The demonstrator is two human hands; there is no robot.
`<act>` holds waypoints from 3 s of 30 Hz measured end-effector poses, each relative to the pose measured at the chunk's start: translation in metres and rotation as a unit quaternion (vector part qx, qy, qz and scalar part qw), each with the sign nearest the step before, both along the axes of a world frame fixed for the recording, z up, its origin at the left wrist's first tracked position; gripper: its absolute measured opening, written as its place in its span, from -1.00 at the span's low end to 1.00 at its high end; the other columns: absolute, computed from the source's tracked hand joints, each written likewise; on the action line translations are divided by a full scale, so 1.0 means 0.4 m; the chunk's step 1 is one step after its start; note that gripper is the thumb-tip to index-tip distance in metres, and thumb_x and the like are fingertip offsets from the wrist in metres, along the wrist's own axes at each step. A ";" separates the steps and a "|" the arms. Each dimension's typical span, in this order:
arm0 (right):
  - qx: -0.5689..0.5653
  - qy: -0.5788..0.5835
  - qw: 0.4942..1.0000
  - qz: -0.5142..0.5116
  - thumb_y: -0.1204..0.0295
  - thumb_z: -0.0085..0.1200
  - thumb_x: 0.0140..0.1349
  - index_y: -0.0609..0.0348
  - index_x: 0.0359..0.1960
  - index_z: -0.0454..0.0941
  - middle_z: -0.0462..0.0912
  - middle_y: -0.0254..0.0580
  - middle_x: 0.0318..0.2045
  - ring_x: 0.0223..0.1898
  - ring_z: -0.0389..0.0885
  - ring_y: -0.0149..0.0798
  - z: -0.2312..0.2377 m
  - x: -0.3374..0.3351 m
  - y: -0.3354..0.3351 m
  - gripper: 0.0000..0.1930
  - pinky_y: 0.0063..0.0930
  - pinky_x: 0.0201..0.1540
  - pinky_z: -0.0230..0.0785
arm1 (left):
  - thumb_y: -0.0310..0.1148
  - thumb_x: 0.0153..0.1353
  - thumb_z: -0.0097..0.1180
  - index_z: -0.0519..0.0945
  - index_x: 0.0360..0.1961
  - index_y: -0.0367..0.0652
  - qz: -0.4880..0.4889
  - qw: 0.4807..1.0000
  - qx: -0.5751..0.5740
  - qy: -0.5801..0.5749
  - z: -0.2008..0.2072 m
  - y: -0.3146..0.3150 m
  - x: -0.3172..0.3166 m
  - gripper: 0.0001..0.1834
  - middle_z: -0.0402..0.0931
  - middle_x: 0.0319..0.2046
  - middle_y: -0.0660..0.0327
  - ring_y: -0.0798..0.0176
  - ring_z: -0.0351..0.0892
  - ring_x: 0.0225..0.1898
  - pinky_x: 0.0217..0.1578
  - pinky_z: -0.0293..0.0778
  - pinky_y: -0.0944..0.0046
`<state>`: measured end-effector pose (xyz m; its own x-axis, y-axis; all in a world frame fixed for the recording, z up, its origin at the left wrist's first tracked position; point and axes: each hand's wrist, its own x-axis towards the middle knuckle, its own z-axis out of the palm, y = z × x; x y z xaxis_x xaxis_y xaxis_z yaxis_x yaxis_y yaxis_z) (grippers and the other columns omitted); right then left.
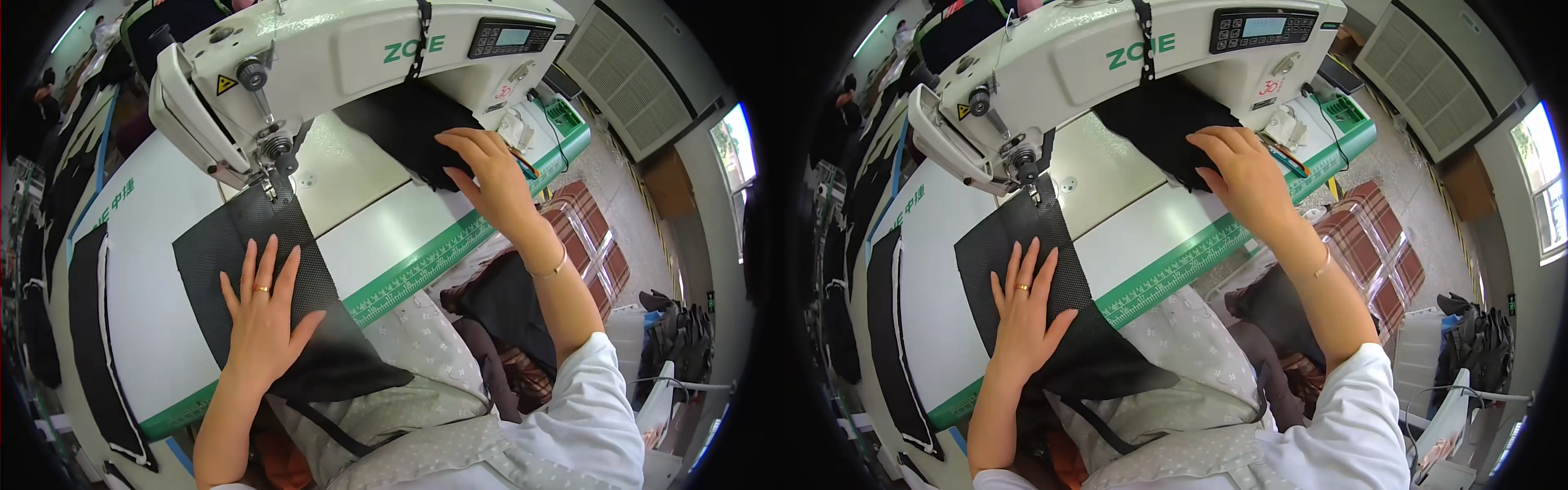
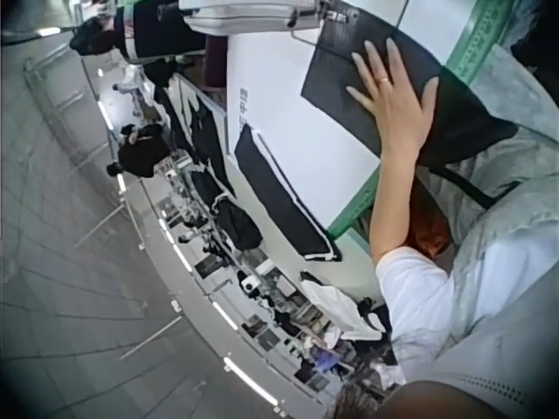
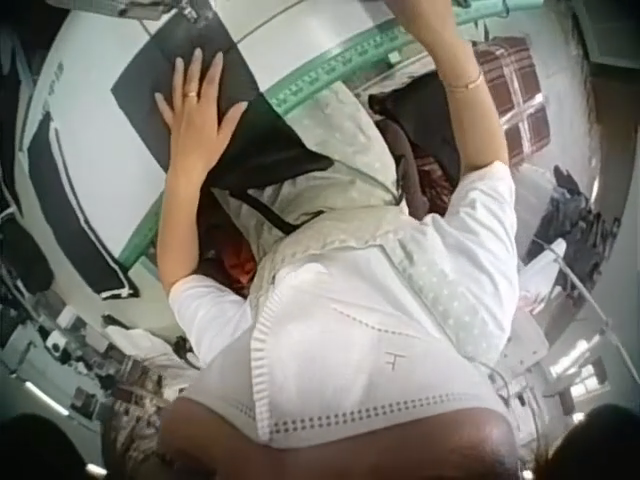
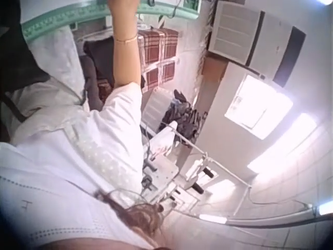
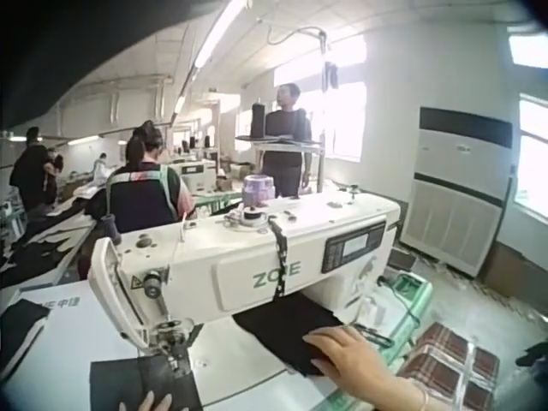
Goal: Sewing pieces of black mesh fabric using an industrial sewing machine.
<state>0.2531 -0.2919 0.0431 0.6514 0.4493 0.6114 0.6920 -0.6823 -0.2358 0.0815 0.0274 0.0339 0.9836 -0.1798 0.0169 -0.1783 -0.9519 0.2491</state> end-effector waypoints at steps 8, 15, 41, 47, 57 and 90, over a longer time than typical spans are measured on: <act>0.170 0.240 0.955 0.032 0.62 0.22 0.26 0.24 -0.31 0.55 0.56 -0.24 -0.13 -0.12 0.54 -0.35 0.055 0.058 -0.008 -0.92 -0.41 -0.03 0.45 | -0.32 0.21 0.27 0.33 0.46 -0.12 -0.047 0.993 -0.109 -0.008 0.031 -0.028 -0.016 -0.23 0.17 0.51 0.03 -0.15 0.01 0.57 0.50 -0.12 -0.23; -0.076 0.250 0.932 0.252 0.54 0.27 0.15 0.17 -0.30 0.49 0.56 -0.16 -0.17 -0.24 0.64 -0.13 0.179 -0.245 0.053 -0.82 -0.31 -0.27 0.54 | 0.08 0.58 -0.20 0.27 0.44 -0.19 0.009 0.319 -0.869 0.379 0.009 -0.219 0.112 -0.35 0.41 0.37 0.11 0.18 0.41 0.37 0.35 0.34 0.02; 0.156 0.463 0.794 0.360 0.53 0.35 0.15 0.14 -0.14 0.71 0.76 -0.18 -0.24 -0.28 0.74 -0.08 -0.067 -0.354 0.338 -0.77 -0.31 -0.25 0.58 | -0.42 0.35 0.24 0.68 -0.10 -0.41 0.197 0.884 -0.416 0.083 0.032 0.259 0.067 -0.76 0.69 -0.30 0.29 0.45 0.57 -0.23 -0.10 0.49 0.39; 0.193 0.444 0.800 0.354 0.51 0.29 0.24 0.15 -0.07 0.65 0.75 -0.13 -0.21 -0.24 0.73 -0.01 -0.097 -0.384 0.349 -0.77 -0.25 -0.19 0.58 | -0.40 0.35 0.21 0.64 -0.23 -0.39 0.164 0.893 -0.407 0.096 0.054 0.256 0.125 -0.80 0.58 -0.43 0.33 0.48 0.47 -0.34 -0.23 0.43 0.40; 0.244 0.462 0.815 0.249 0.65 0.27 0.23 0.28 -0.08 0.66 0.76 -0.14 -0.22 -0.34 0.74 -0.36 -0.125 -0.420 0.322 -0.78 -0.52 -0.32 0.55 | -0.49 0.22 0.30 0.57 -0.29 -0.33 0.163 0.962 -0.218 0.029 0.036 0.205 0.199 -0.85 0.57 -0.47 0.27 0.42 0.51 -0.36 -0.21 0.47 0.35; 0.116 0.385 0.894 0.200 0.38 0.47 0.04 0.23 0.12 0.54 0.69 -0.09 -0.11 -0.42 0.66 -0.14 -0.011 -0.241 0.347 -0.42 -0.31 -0.30 0.52 | -0.46 0.26 0.21 0.56 -0.22 -0.27 0.110 0.941 -0.299 -0.111 0.073 0.229 0.156 -0.87 0.57 -0.30 0.26 0.34 0.55 -0.24 -0.17 0.44 0.33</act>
